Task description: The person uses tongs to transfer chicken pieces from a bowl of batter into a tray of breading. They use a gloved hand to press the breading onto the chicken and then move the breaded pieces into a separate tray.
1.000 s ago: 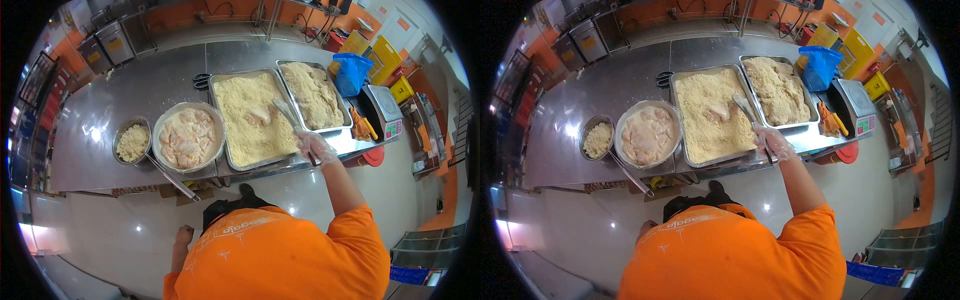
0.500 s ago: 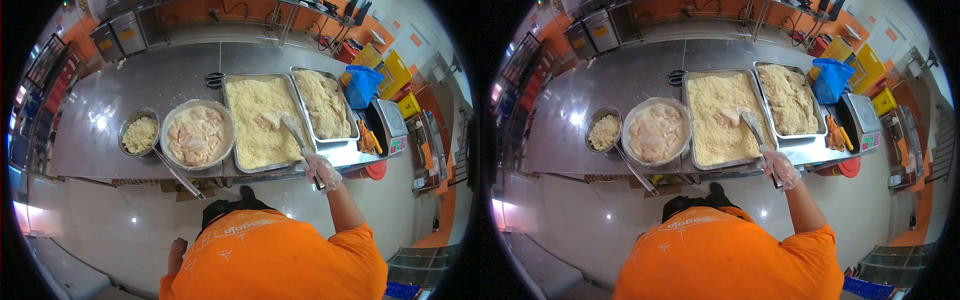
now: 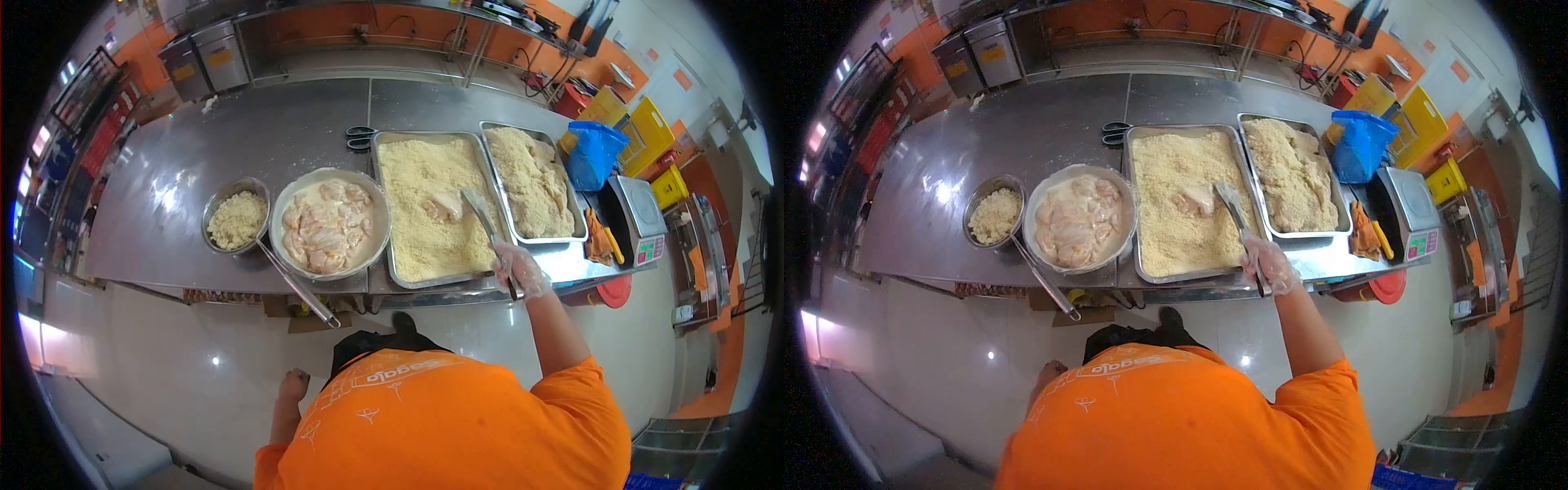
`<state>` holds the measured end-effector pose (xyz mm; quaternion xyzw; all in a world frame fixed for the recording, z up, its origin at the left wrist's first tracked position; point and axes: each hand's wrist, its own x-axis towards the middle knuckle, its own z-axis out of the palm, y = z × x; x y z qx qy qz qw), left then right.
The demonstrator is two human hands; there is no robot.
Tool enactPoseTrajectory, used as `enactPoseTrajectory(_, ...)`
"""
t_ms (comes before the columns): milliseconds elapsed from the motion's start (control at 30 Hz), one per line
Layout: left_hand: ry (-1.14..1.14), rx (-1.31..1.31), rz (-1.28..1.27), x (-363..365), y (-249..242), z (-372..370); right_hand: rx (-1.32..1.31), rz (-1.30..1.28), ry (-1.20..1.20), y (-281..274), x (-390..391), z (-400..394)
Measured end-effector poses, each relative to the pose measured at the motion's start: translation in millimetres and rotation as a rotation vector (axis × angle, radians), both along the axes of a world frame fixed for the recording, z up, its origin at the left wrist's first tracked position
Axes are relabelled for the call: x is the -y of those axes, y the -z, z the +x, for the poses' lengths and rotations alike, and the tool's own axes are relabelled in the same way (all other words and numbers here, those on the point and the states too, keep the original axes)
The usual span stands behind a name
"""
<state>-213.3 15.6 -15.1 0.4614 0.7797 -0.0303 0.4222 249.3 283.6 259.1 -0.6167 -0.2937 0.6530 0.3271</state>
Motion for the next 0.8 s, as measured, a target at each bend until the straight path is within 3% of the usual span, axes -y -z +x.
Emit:
enactPoseTrajectory(100,0.019,-0.035,0.003,9.1,1.6,-1.5,-0.013,-0.007,0.016,-3.6,14.2,-1.4)
enactPoseTrajectory(200,0.079,-0.035,-0.081,14.6,-39.4,7.1,-0.006,0.011,-0.014,-2.2,26.8,1.0)
enactPoseTrajectory(233,0.113,-0.05,-0.096,22.3,-25.0,2.3,0.05,0.071,-0.006,-0.8,29.6,3.2)
enactPoseTrajectory(300,0.397,-0.169,-0.083,58.4,57.6,-20.3,0.155,0.197,-0.008,2.3,28.5,4.5)
enactPoseTrajectory(367,0.492,-0.218,-0.086,79.5,83.8,-27.8,0.283,0.349,-0.184,-38.6,31.7,-22.8)
enactPoseTrajectory(433,0.179,-0.132,-0.144,68.4,26.6,-17.2,0.457,0.486,-0.374,-74.0,27.5,-48.6)
enactPoseTrajectory(467,0.022,-0.09,-0.163,52.4,-12.7,-3.9,0.491,0.395,-0.547,-74.7,13.9,-49.2)
enactPoseTrajectory(567,0.0,-0.127,-0.157,30.8,-48.1,6.9,1.133,0.741,-0.943,-105.2,-1.5,-87.4)
enactPoseTrajectory(600,0.107,-0.115,-0.176,18.4,-61.9,10.6,1.294,0.747,-1.156,-116.5,-9.8,-99.4)
enactPoseTrajectory(633,0.21,-0.103,-0.196,10.7,-72.1,13.9,1.337,0.653,-1.174,-122.9,-15.0,-109.4)
enactPoseTrajectory(700,0.218,-0.082,-0.157,18.2,-35.1,10.1,1.41,0.492,-1.213,-135.4,-24.1,-136.9)
enactPoseTrajectory(733,0.201,-0.073,-0.105,25.6,-6.5,5.1,1.725,0.828,-1.481,-149.3,-18.0,-147.3)
enactPoseTrajectory(767,0.144,-0.066,0.014,35.4,21.9,-1.3,1.781,0.851,-1.555,-160.9,-15.5,-160.2)
enactPoseTrajectory(800,0.042,-0.064,-0.029,36.9,3.3,9.7,1.846,0.87,-1.625,-168.0,-13.4,-173.8)
